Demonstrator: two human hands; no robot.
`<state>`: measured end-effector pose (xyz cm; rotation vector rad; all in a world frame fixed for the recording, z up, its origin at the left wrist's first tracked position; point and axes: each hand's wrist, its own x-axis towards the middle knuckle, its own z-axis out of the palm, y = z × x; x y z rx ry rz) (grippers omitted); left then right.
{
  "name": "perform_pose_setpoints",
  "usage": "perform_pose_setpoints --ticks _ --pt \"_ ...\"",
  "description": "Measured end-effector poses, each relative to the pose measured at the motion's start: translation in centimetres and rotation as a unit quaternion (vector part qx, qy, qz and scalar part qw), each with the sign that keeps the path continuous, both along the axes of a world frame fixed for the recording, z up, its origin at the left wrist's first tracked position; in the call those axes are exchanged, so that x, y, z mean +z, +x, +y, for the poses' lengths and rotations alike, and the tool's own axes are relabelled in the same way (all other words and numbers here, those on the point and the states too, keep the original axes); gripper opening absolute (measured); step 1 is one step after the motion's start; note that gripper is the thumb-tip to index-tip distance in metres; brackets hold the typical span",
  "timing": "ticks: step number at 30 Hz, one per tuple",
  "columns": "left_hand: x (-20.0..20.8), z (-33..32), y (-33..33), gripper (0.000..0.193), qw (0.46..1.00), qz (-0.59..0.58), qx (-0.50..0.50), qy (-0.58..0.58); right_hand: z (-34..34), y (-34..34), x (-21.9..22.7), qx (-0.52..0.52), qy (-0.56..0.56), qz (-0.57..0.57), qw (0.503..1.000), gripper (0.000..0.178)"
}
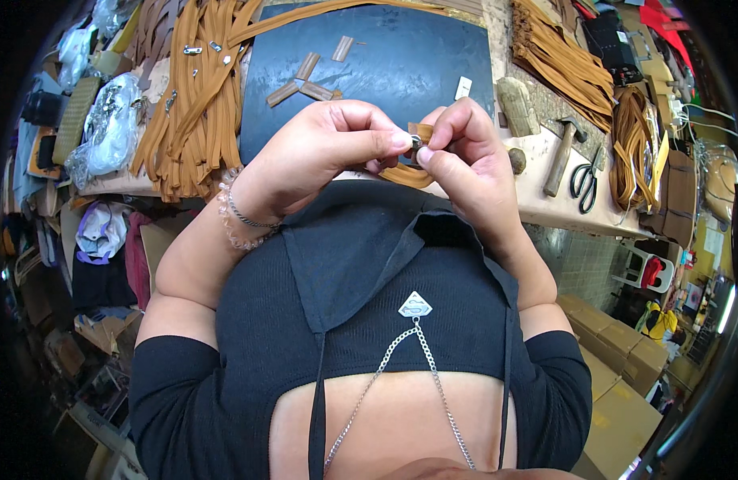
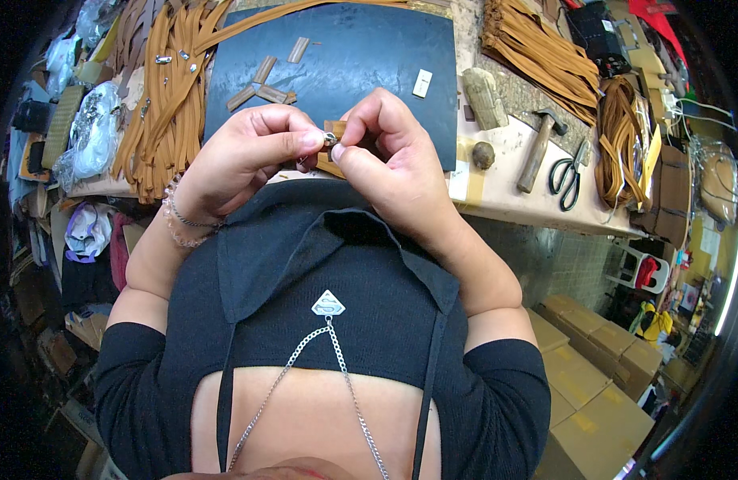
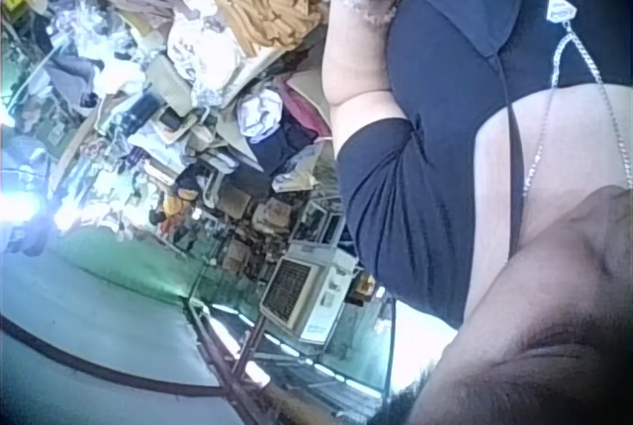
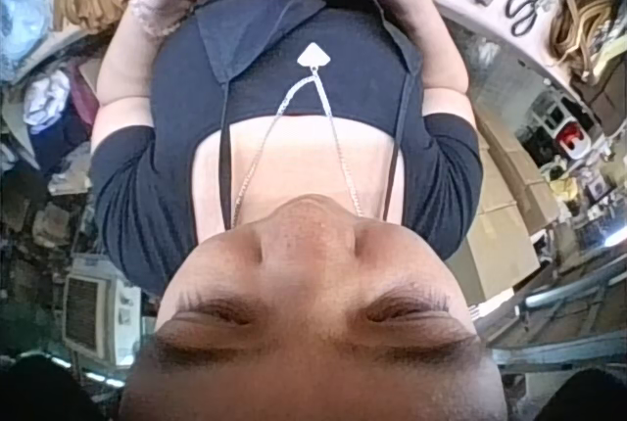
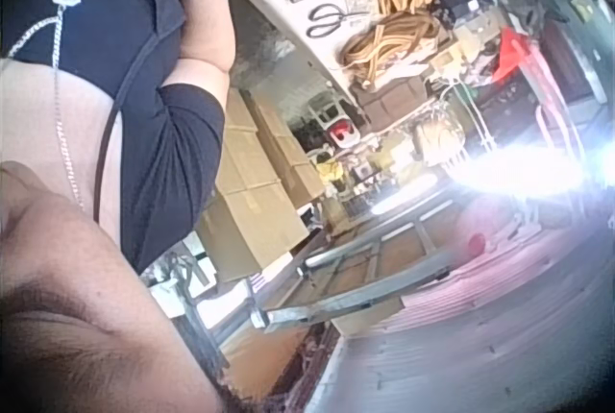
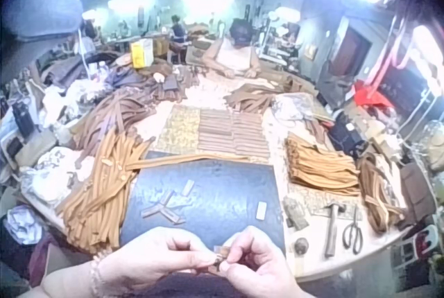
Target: The person cuts small leather strips with scissors, threads metal sliders onto the strips, and applies glue to the end of a leather strip using a squeeze bottle.
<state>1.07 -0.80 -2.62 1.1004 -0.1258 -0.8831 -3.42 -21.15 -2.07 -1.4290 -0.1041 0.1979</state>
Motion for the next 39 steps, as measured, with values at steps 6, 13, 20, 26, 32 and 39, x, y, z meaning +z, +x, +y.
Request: perform_pose_setpoints --ticks 6,13,20,26,32,39 --pt "-0.8 0.3 0.3 0.012 0.998 0.035 0.003 -0.06 0.0 0.0 -0.3 -0.041 -0.094 -0.092 0.99 0.017" --pt "-1.0 0.2 0.1 0.013 0.996 0.043 0.015 -0.077 -0.6 0.4 -0.5 -0.073 -0.24 -0.274 0.929 0.015" --pt "-0.9 -0.1 -0.1 0.013 0.998 0.031 0.01 -0.05 -0.6 0.1 -0.4 -0.077 -0.224 -0.292 0.926 0.014" --pt "-1.1 -0.4 -0.3 0.014 0.997 0.033 0.005 -0.072 -0.5 -0.1 -0.1 -0.081 -0.268 -0.299 0.912 0.015" --pt "-1.1 -0.6 -0.3 0.014 0.996 0.026 0.009 -0.084 -0.5 0.0 -0.6 -0.067 -0.258 -0.342 0.901 0.014" --pt "-0.1 -0.3 -0.3 0.012 0.999 -0.032 0.021 -0.031 -0.8 -0.3 -0.3 -0.053 -0.162 -0.19 0.967 0.029"
